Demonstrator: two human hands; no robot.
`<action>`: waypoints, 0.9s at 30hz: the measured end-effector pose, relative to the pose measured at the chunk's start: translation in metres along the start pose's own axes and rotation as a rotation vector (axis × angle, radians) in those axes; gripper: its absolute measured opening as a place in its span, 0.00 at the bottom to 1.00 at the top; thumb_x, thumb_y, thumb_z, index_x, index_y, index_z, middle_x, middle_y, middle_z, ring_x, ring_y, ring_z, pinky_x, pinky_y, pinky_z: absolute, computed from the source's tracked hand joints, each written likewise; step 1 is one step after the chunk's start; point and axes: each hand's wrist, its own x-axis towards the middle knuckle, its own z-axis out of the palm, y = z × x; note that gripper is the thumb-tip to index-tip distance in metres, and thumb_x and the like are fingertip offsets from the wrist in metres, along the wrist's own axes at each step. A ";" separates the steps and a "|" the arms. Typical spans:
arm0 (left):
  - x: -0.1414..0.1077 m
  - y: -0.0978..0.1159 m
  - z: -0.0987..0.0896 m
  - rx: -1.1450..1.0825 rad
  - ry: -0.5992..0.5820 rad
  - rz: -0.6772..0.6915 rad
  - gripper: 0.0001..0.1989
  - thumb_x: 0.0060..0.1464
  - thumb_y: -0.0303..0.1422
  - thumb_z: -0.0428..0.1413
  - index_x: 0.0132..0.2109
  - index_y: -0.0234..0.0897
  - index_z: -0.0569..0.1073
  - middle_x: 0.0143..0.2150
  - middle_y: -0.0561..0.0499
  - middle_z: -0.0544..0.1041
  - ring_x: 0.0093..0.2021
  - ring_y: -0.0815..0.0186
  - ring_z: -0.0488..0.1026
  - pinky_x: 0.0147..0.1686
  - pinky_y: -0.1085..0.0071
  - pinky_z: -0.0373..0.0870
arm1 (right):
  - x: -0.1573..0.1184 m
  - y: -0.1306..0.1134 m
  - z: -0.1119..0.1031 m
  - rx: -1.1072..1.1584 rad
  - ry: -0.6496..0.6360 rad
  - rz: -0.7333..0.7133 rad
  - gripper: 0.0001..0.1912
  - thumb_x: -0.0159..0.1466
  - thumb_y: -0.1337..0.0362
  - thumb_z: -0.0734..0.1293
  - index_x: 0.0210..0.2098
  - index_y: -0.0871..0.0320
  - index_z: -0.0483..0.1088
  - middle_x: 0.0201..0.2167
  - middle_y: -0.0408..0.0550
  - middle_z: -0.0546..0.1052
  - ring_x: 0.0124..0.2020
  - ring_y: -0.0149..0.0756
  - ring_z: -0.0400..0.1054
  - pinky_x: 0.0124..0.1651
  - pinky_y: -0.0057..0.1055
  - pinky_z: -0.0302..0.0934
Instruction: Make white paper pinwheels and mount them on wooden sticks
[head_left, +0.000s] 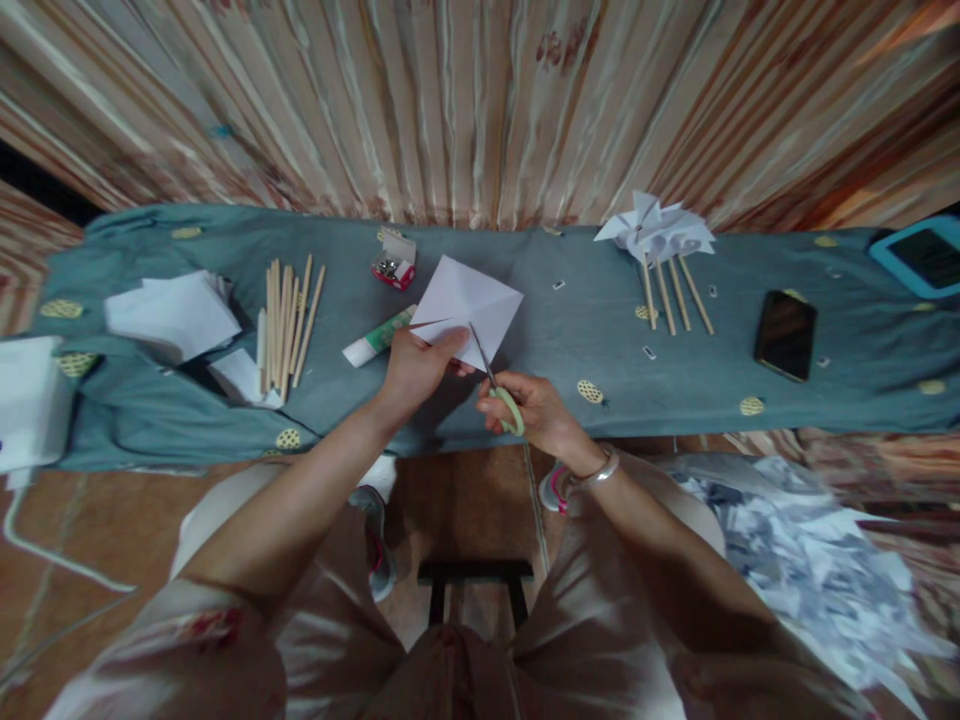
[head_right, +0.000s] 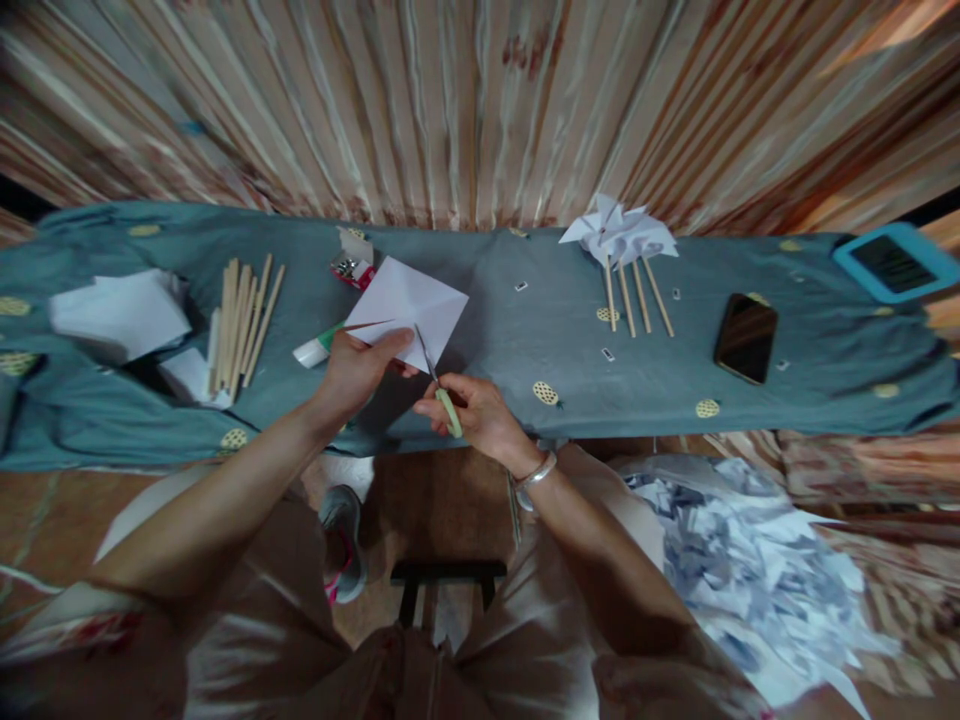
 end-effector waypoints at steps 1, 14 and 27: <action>0.000 0.000 0.000 0.002 0.007 0.000 0.07 0.45 0.34 0.62 0.27 0.36 0.73 0.21 0.51 0.75 0.18 0.68 0.68 0.19 0.72 0.67 | 0.000 0.000 -0.001 -0.010 -0.017 -0.004 0.19 0.51 0.48 0.76 0.30 0.56 0.71 0.19 0.37 0.73 0.20 0.26 0.66 0.24 0.23 0.61; 0.014 -0.001 -0.020 0.009 0.154 0.026 0.13 0.39 0.40 0.68 0.28 0.36 0.76 0.30 0.49 0.80 0.32 0.60 0.76 0.31 0.68 0.73 | -0.013 -0.013 -0.016 -0.108 -0.156 0.066 0.26 0.55 0.40 0.71 0.35 0.58 0.70 0.24 0.42 0.76 0.24 0.27 0.69 0.28 0.24 0.62; 0.004 -0.009 -0.009 0.044 -0.051 -0.020 0.11 0.37 0.37 0.66 0.29 0.34 0.79 0.28 0.51 0.80 0.29 0.65 0.72 0.30 0.71 0.69 | 0.005 -0.016 -0.041 0.102 0.423 -0.097 0.27 0.47 0.40 0.76 0.32 0.56 0.72 0.24 0.42 0.77 0.23 0.28 0.69 0.26 0.25 0.61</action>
